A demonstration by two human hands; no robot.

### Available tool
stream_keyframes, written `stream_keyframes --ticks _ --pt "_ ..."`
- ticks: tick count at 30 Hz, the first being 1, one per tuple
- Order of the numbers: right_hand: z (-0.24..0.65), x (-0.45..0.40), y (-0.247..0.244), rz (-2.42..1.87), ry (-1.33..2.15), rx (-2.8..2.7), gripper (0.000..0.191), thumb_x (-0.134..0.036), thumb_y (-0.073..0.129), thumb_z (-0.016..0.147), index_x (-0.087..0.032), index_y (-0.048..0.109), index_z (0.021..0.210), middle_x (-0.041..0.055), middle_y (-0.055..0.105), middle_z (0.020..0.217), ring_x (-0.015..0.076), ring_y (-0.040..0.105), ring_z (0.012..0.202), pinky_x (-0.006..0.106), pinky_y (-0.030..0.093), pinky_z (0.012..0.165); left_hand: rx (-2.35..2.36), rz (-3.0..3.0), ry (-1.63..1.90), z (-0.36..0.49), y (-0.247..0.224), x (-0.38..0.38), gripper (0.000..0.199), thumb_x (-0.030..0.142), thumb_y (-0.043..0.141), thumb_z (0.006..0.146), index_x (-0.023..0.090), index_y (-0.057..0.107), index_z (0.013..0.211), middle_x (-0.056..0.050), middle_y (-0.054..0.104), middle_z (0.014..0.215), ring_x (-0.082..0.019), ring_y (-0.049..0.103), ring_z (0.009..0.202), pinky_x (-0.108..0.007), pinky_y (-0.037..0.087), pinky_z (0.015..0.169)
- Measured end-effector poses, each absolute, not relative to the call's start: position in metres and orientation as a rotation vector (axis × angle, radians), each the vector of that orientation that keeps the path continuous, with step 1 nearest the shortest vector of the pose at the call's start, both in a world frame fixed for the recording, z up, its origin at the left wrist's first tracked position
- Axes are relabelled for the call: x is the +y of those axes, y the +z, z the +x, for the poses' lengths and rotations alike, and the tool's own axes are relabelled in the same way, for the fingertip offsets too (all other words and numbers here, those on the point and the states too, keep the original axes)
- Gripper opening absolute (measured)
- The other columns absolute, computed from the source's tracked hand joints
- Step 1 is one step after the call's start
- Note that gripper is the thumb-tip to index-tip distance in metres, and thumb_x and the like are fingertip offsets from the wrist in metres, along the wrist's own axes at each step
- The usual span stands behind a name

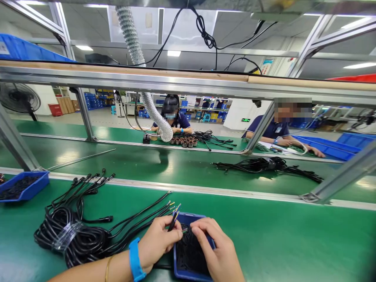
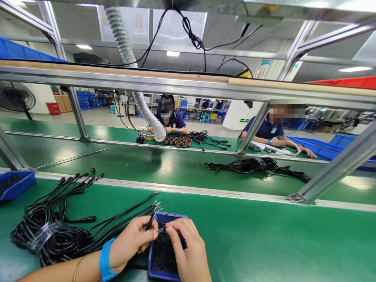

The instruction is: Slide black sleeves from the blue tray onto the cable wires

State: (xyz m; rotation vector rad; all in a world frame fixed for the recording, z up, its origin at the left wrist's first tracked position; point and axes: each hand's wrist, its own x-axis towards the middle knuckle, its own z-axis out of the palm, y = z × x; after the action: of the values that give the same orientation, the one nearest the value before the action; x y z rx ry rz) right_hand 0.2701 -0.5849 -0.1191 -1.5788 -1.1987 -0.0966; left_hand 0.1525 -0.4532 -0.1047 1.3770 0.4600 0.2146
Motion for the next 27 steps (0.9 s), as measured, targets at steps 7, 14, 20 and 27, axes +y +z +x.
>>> stream_keyframes --ticks 7,14,20,27 --pt "0.267 -0.582 -0.116 -1.573 -0.050 -1.192 0.023 -0.032 0.054 0.097 -0.023 0.068 0.082 0.0028 0.070 0.081 0.0169 0.065 0.078 0.023 0.052 0.072 0.471 1.381 0.224 0.152 -0.104 -0.452 0.028 0.039 0.067 0.067 0.017 0.051 0.073 0.009 0.038 0.055 -0.005 0.031 0.044 -0.020 0.021 0.043" --pt "0.269 -0.581 -0.120 -1.661 0.031 -1.110 0.035 -0.047 0.054 0.095 -0.023 0.071 0.077 0.0029 0.071 0.075 0.0173 0.066 0.068 0.023 0.052 0.064 0.496 1.379 0.268 0.152 -0.117 -0.451 0.040 0.047 0.074 0.065 0.014 0.057 0.079 0.006 0.048 0.055 -0.007 0.043 0.046 -0.019 0.030 0.044" --pt "0.267 -0.579 -0.129 -1.603 0.105 -1.026 0.032 -0.048 0.057 0.093 -0.022 0.073 0.082 0.0023 0.072 0.075 0.0154 0.065 0.063 0.020 0.052 0.056 0.450 1.388 0.298 0.151 -0.119 -0.452 0.046 0.055 0.074 0.068 0.014 0.057 0.080 0.004 0.052 0.054 -0.009 0.048 0.045 -0.020 0.033 0.044" --pt "0.265 -0.577 -0.135 -1.585 -0.266 -1.285 0.020 -0.020 0.058 0.093 -0.025 0.075 0.102 0.0043 0.071 0.086 0.0175 0.066 0.080 0.026 0.055 0.074 0.479 1.398 0.311 0.150 -0.120 -0.452 0.047 0.057 0.071 0.070 0.014 0.056 0.081 0.006 0.047 0.050 -0.008 0.044 0.044 -0.019 0.029 0.043"
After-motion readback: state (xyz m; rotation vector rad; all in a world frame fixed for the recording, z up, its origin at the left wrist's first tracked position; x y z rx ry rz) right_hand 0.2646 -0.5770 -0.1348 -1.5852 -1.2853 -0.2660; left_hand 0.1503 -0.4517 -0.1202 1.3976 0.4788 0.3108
